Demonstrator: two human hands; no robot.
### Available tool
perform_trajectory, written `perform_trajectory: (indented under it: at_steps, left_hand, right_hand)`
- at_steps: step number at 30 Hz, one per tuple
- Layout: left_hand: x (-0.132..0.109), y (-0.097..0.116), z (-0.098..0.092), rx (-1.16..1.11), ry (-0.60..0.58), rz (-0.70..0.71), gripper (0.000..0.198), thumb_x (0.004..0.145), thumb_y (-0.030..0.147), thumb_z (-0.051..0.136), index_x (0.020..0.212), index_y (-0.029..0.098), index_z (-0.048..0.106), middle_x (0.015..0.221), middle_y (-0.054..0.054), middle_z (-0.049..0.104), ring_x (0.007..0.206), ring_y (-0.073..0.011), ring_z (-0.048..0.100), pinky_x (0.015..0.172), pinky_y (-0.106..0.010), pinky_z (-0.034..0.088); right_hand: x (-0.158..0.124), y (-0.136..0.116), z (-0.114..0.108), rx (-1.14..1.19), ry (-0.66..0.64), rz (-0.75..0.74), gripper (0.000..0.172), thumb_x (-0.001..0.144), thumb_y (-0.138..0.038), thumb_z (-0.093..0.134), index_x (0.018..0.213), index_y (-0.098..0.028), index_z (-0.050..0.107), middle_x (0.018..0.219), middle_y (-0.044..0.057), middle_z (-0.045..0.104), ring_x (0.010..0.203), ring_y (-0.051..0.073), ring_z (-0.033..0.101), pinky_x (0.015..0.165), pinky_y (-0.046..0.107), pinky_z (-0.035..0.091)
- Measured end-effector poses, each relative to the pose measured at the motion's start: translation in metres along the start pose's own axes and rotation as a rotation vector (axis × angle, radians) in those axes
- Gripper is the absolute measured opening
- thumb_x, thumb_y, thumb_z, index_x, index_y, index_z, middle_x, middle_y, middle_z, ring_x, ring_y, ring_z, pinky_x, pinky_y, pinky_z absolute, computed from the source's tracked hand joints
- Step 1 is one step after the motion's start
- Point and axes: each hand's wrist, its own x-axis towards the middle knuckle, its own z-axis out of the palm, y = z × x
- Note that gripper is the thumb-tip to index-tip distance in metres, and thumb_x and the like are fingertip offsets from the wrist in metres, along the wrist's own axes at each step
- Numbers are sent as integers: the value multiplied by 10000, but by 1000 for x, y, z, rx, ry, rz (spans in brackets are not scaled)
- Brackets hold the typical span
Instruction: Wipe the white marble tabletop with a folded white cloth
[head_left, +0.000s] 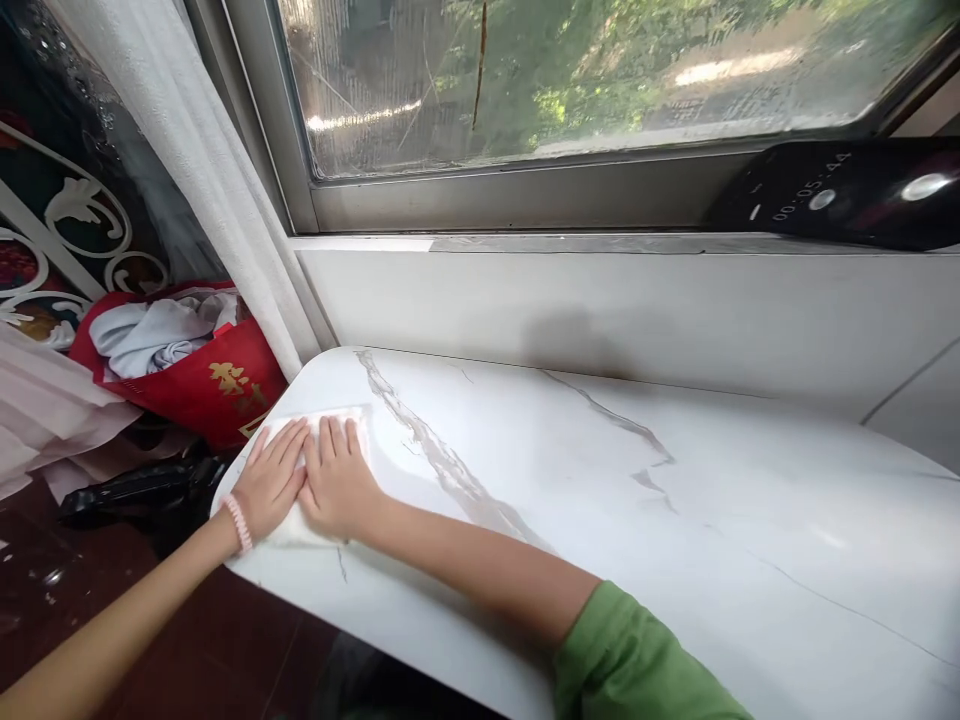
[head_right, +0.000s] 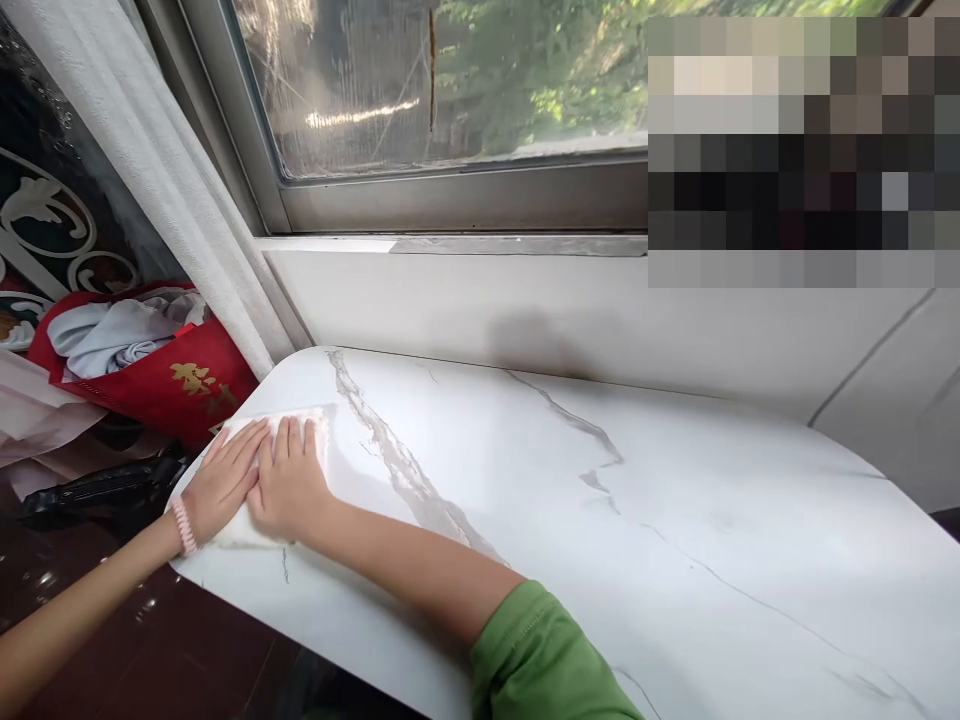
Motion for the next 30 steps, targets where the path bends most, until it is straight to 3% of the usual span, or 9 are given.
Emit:
perform_trajectory:
  at_steps: [3, 6, 10, 14, 18, 22, 26, 30]
  left_hand:
    - [-30, 22, -13, -3, 8, -9, 538, 935, 239, 210, 1456, 105, 207, 1450, -153, 367, 1367, -226, 285, 1131, -477, 155]
    - [-43, 35, -19, -13, -17, -35, 553, 930, 245, 214, 1471, 135, 176, 1459, -141, 359, 1364, -228, 292, 1131, -476, 163]
    - [-43, 37, -20, -17, -37, -63, 549, 921, 247, 205, 1458, 133, 230, 1449, -139, 375, 1357, -233, 307, 1129, -485, 168]
    - [-27, 27, -16, -25, -79, -86, 537, 909, 250, 216, 1426, 134, 306, 1432, -123, 408, 1349, -227, 322, 1128, -475, 179]
    - [16, 10, -2, -58, -88, -119, 521, 908, 270, 229, 1399, 134, 341, 1440, -117, 395, 1355, -215, 311, 1129, -461, 172]
    - [89, -3, 20, -152, -105, -92, 488, 896, 296, 278, 1340, 145, 411, 1423, -107, 420, 1344, -203, 327, 1132, -449, 154]
    - [162, -3, 40, -216, -105, -53, 466, 875, 290, 338, 1310, 160, 439, 1410, -90, 440, 1326, -187, 352, 1133, -439, 146]
    - [205, 4, 51, -239, -111, -12, 465, 858, 271, 367, 1303, 158, 444, 1407, -91, 442, 1321, -185, 356, 1131, -450, 141]
  right_hand:
    - [-24, -19, -9, 34, -1, -50, 631, 861, -330, 435, 1340, 77, 391, 1386, 336, 355, 1322, 429, 279, 1076, 614, 150]
    - [-38, -28, -16, 62, -26, -56, 639, 857, -331, 443, 1345, 77, 387, 1392, 340, 341, 1319, 439, 280, 1073, 619, 169]
    - [-40, -30, -18, 82, -25, -53, 636, 845, -327, 454, 1333, 78, 401, 1387, 329, 361, 1315, 436, 288, 1077, 614, 174]
    - [-26, -19, -14, 49, 8, -47, 636, 833, -338, 461, 1310, 80, 418, 1360, 326, 401, 1278, 426, 343, 1067, 607, 188]
    - [-1, 14, -6, -17, 13, 0, 594, 839, -331, 443, 1306, 37, 440, 1364, 290, 418, 1262, 403, 369, 1072, 571, 189]
    - [24, 64, -3, -111, 17, 124, 569, 872, -309, 400, 1326, 33, 417, 1379, 290, 399, 1281, 394, 344, 1075, 557, 166]
    - [39, 115, -7, -172, 8, 252, 565, 890, -293, 380, 1347, 39, 382, 1393, 291, 378, 1304, 378, 318, 1081, 544, 143]
    - [44, 150, -13, -195, -7, 321, 528, 903, -273, 343, 1346, 11, 395, 1412, 262, 371, 1328, 348, 292, 1093, 515, 134]
